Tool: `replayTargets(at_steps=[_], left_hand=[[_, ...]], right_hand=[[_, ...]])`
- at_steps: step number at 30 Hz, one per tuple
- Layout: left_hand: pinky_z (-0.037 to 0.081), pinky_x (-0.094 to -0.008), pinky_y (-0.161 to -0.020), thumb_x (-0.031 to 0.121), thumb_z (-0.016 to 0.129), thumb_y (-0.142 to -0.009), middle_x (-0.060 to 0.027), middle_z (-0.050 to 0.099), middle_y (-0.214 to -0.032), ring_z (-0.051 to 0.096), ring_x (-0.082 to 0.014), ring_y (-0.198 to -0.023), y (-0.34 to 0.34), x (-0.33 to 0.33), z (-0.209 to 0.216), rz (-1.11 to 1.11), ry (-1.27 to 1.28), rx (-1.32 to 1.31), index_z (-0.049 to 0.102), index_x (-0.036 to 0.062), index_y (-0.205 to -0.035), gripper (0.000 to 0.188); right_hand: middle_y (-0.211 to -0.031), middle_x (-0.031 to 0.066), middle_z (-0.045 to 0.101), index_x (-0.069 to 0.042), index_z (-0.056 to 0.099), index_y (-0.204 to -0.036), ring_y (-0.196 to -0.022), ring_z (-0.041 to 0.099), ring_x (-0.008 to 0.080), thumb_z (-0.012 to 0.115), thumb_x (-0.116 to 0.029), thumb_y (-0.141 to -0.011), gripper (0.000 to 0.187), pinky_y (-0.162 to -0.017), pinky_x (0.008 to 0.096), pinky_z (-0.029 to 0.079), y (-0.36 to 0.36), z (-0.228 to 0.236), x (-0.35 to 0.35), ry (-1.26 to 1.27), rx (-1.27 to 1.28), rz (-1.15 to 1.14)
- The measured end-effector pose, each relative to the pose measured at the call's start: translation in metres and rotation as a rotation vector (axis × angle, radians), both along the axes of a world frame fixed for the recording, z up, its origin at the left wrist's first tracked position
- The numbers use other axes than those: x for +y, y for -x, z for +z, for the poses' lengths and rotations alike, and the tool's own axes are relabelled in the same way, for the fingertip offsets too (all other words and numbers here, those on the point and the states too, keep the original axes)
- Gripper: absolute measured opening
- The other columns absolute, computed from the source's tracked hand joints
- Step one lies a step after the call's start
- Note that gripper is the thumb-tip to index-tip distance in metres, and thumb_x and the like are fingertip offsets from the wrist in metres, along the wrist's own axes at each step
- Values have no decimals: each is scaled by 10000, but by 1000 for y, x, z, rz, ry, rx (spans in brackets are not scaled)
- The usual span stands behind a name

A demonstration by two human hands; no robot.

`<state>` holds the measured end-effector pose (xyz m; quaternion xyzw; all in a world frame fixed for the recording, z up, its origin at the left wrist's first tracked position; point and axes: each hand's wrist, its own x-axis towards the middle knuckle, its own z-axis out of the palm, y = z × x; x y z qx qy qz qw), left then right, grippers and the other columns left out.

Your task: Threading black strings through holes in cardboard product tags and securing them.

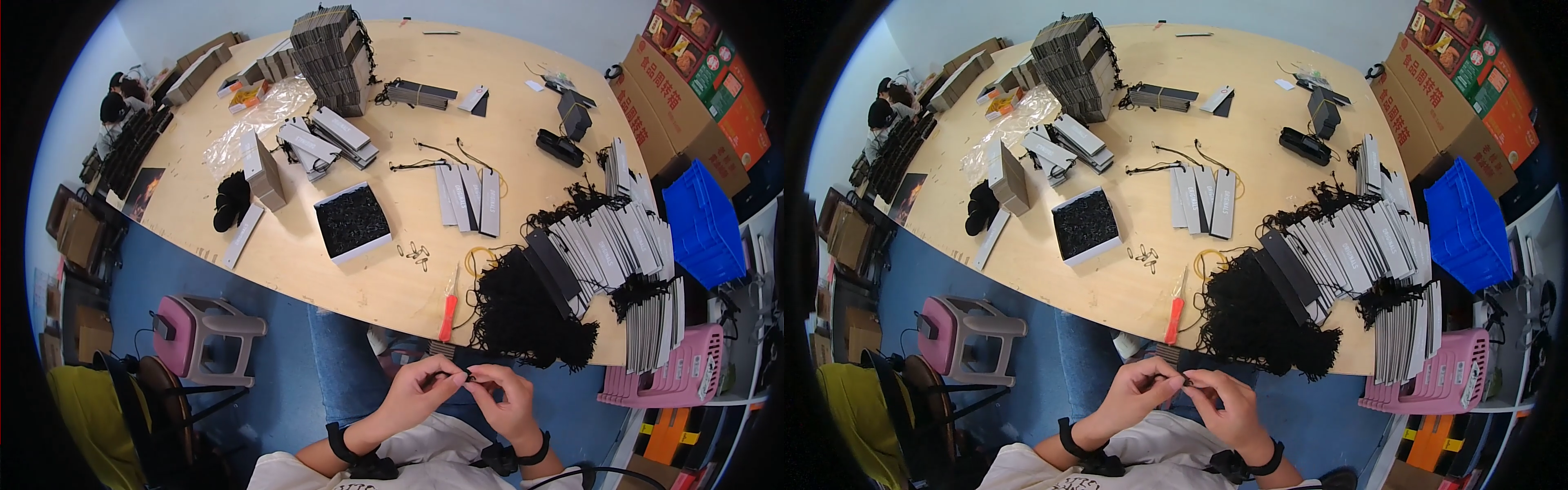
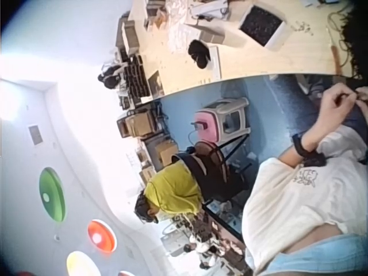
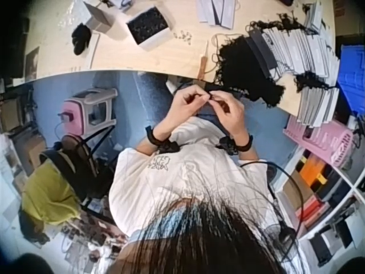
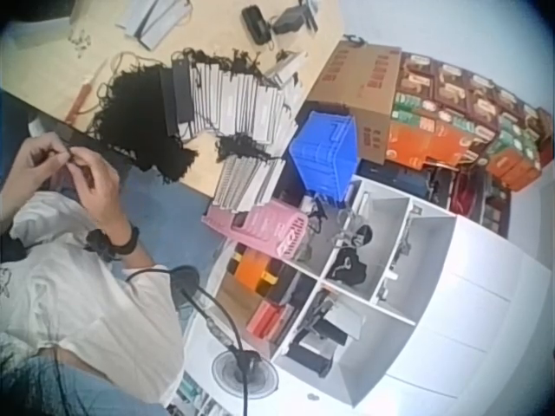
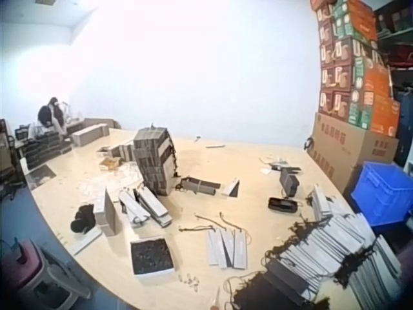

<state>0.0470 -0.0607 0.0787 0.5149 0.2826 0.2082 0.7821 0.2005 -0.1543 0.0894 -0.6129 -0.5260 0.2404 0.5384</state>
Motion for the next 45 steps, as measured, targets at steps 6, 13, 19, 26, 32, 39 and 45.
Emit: replayTargets(at_steps=[6, 13, 19, 26, 32, 39, 45], left_hand=[[393, -179, -523, 46, 642, -935, -11, 599, -755, 526, -27, -620, -4, -5, 0, 100, -362, 86, 633, -15, -952, 64], [380, -177, -509, 38, 651, -925, -21, 626, -760, 513, -22, -595, -6, -6, 11, 120, -489, 119, 642, -13, -963, 64], [402, -184, -521, 44, 628, -945, -33, 651, -794, 523, -26, -596, -5, -8, -1, 145, -215, 69, 632, -21, -985, 77], [401, -193, -532, 70, 622, -958, -7, 613, -755, 510, -27, -598, -2, -4, 1, 83, -202, 43, 633, -20, -996, 99], [374, -195, -522, 115, 626, -964, 33, 569, -696, 480, -24, -595, -2, -2, 5, 0, -221, 76, 648, -2, -979, 120], [362, -235, -505, 113, 629, -947, -29, 536, -656, 445, -61, -557, 2, 1, 21, -61, -547, 273, 652, 2, -934, 114], [351, -258, -495, 95, 654, -916, -49, 519, -646, 426, -95, -539, 5, 6, 21, -175, -531, 232, 660, 10, -928, 86]], right_hand=[[-823, 103, 686, 3, 663, -1054, -654, 649, 163, 721, 60, -811, 256, -553, 254, 500, 8, -2, -2, -15, -97, -140], [-855, 140, 701, 28, 676, -960, -695, 694, 194, 692, 81, -820, 151, -611, 271, 544, 17, -4, -4, -30, -6, -165], [-887, 139, 712, 38, 614, -1057, -769, 723, 202, 650, 86, -854, 211, -680, 283, 582, 20, -17, -12, -86, 307, -165], [-960, 141, 704, 31, 595, -1185, -793, 693, 180, 701, 62, -826, 376, -727, 277, 576, 13, 3, -3, -22, 131, -109], [-853, 124, 702, -1, 714, -1024, -716, 680, 180, 777, 7, -762, 270, -622, 273, 533, 5, -3, -1, 49, 33, -41], [-737, 84, 686, 7, 708, -847, -587, 639, 142, 786, 2, -754, 122, -545, 248, 493, -15, 5, 1, 49, -187, 103], [-730, 65, 660, -11, 694, -862, -588, 620, 134, 766, -25, -777, 113, -525, 240, 479, -27, 10, -4, 205, -8, 217]])
